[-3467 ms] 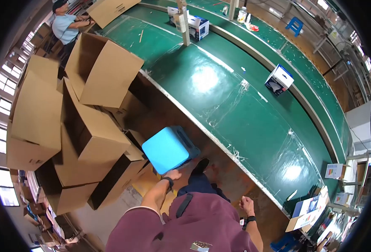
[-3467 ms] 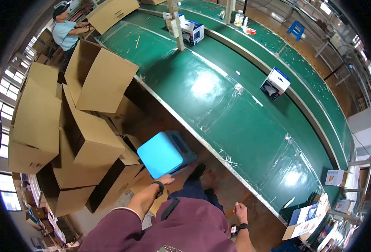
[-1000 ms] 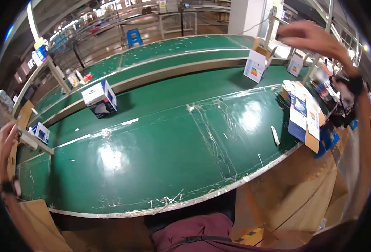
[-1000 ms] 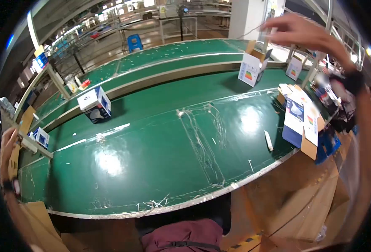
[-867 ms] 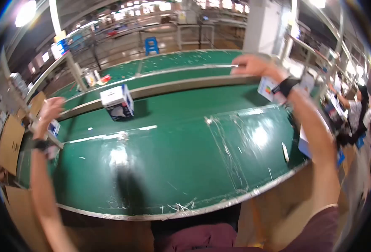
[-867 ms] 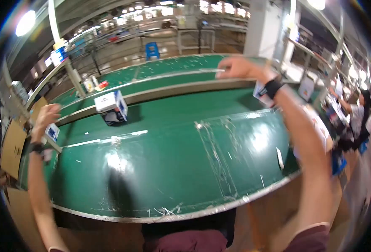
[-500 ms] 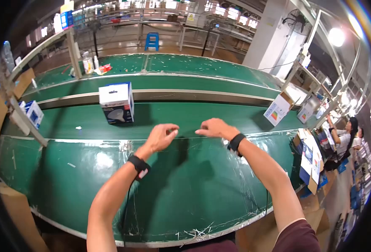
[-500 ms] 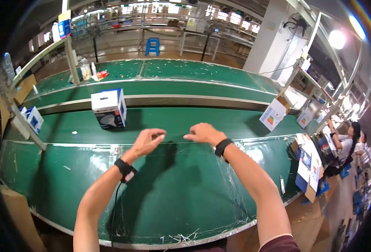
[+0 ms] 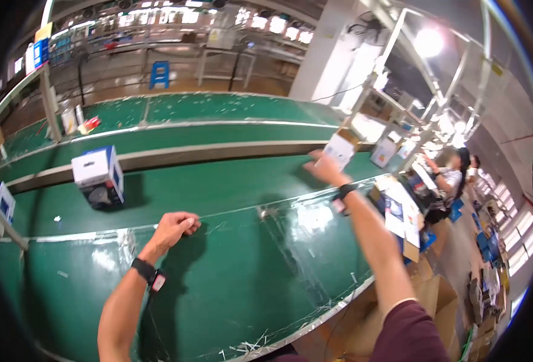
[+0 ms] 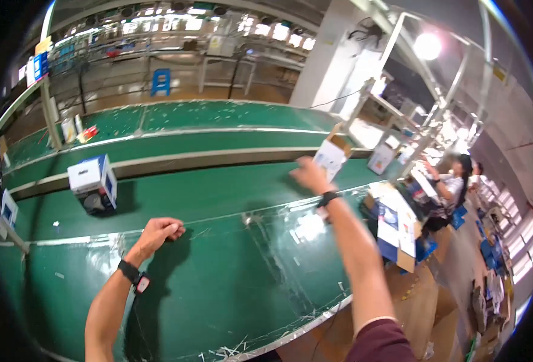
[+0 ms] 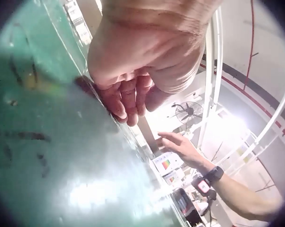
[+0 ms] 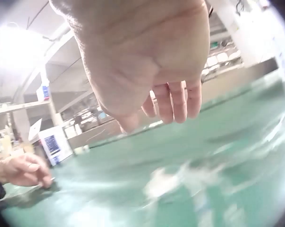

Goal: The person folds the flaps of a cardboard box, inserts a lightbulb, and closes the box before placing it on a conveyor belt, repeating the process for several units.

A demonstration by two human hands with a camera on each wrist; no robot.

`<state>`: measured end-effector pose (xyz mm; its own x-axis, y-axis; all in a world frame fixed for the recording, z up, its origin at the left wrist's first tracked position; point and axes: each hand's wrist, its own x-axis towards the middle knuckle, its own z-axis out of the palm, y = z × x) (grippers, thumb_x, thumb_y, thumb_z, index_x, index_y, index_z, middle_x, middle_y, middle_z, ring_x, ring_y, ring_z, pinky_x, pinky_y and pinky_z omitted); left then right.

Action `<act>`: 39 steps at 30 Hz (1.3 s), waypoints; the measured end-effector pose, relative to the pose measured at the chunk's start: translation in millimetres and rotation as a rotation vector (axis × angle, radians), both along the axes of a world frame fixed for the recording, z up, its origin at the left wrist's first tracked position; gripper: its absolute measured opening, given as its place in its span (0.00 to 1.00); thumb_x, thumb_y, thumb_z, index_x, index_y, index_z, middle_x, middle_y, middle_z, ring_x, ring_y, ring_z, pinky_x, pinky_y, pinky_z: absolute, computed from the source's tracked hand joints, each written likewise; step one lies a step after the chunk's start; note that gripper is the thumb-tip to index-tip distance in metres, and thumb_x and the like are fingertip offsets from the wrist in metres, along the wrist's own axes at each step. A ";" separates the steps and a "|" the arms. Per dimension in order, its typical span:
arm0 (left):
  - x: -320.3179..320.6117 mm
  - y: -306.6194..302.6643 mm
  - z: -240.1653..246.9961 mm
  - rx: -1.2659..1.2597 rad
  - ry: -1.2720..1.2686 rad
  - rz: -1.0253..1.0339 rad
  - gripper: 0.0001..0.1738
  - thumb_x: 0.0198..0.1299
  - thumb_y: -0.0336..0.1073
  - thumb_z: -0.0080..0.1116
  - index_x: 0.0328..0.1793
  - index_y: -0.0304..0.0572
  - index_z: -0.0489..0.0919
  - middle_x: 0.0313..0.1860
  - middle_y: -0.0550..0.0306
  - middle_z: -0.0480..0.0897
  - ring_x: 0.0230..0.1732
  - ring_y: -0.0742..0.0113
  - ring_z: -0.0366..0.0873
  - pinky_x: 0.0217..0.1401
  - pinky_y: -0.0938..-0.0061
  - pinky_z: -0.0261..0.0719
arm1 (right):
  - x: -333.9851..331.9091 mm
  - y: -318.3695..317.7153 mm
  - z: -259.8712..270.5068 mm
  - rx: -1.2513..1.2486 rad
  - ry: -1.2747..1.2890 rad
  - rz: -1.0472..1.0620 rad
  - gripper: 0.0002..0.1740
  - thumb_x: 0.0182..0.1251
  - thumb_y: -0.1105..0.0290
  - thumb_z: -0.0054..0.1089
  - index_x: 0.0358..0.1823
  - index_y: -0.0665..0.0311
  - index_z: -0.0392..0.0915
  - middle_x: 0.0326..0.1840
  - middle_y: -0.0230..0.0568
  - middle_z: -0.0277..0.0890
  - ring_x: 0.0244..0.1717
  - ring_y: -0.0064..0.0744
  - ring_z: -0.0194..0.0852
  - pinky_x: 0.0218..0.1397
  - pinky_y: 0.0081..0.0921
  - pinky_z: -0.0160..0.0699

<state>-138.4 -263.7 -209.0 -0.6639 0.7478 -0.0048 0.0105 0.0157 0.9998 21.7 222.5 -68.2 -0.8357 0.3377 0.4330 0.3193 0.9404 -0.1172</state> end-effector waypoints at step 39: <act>177.0 -52.8 130.0 -0.176 1.209 0.495 0.36 0.53 0.35 0.79 0.71 0.46 0.79 0.83 0.41 0.64 0.82 0.35 0.60 0.80 0.47 0.67 | 121.3 -310.0 86.5 -0.052 0.373 0.883 0.46 0.59 0.64 0.78 0.78 0.65 0.65 0.68 0.50 0.76 0.71 0.58 0.72 0.76 0.50 0.68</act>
